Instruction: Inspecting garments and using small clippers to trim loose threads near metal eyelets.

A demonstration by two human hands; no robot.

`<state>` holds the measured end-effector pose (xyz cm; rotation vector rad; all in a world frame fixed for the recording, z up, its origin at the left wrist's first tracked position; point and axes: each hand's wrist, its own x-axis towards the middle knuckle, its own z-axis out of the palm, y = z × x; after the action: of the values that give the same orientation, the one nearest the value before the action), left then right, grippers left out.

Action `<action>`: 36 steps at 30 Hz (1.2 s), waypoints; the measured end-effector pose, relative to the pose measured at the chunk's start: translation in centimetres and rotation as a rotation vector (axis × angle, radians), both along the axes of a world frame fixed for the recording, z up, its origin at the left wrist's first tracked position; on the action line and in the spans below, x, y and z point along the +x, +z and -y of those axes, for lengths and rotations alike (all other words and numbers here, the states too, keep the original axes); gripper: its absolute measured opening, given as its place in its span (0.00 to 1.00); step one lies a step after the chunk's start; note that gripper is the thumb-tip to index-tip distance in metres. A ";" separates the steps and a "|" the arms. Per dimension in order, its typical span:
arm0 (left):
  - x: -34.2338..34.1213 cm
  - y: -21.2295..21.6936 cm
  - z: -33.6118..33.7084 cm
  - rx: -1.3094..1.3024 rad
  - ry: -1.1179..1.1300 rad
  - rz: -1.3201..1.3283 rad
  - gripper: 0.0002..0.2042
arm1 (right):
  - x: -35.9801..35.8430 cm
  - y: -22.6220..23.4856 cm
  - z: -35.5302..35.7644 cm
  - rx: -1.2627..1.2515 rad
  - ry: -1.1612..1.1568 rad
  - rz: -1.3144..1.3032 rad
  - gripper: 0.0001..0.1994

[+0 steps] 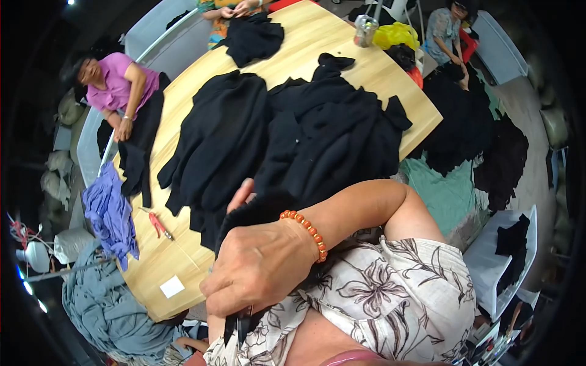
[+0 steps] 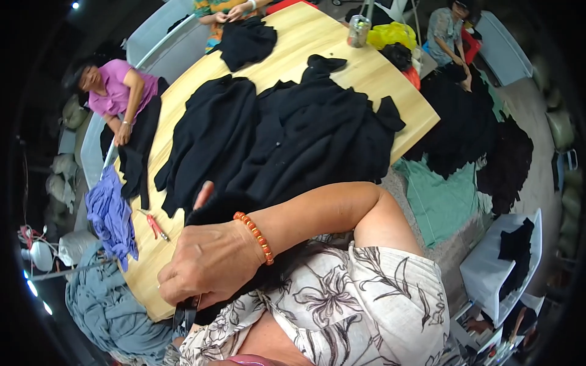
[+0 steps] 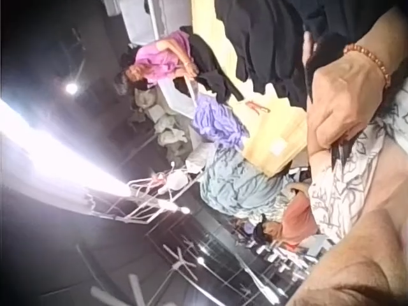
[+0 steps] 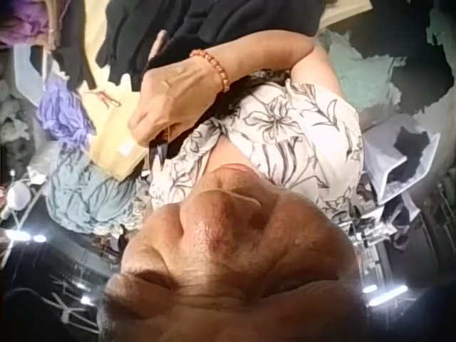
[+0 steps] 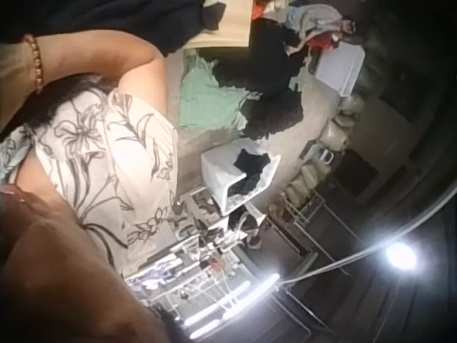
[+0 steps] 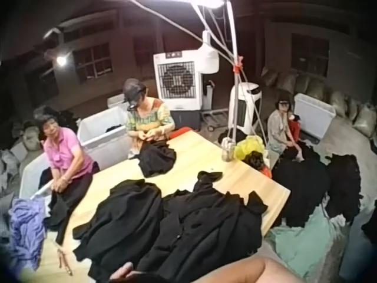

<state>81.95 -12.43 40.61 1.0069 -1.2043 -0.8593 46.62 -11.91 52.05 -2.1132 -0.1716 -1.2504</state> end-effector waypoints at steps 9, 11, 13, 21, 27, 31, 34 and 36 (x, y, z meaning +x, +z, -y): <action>8.0 7.5 4.3 -0.129 0.117 0.232 0.30 | 1.0 1.9 3.2 0.287 -0.348 0.318 0.10; 7.8 8.5 7.2 -0.145 0.093 0.270 0.31 | -1.2 0.3 4.2 0.628 -0.367 0.322 0.04; 7.5 9.1 9.4 -0.153 0.091 0.313 0.31 | -4.4 -3.1 5.8 0.727 -0.480 0.214 0.11; 3.1 9.9 20.1 -0.206 0.076 0.503 0.33 | -17.5 -15.3 4.4 0.962 -1.211 -0.169 0.13; -2.3 7.9 28.1 -0.259 0.107 0.661 0.34 | -19.8 -20.8 -0.2 1.039 -1.351 -0.259 0.13; -14.8 -1.0 30.8 -0.433 0.220 1.160 0.46 | -19.4 -21.6 -1.4 1.062 -1.420 -0.303 0.12; -24.8 -7.3 22.7 -0.364 -0.256 1.034 0.41 | -20.4 -21.9 -1.6 1.095 -1.456 -0.356 0.12; -25.7 -13.9 18.9 0.085 -0.349 1.156 0.42 | -19.3 -21.8 -1.5 1.146 -1.415 -0.398 0.11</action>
<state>56.30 -31.31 26.73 1.4457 -2.3805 -0.5557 27.34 -10.44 30.29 -1.1578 1.9670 -1.0061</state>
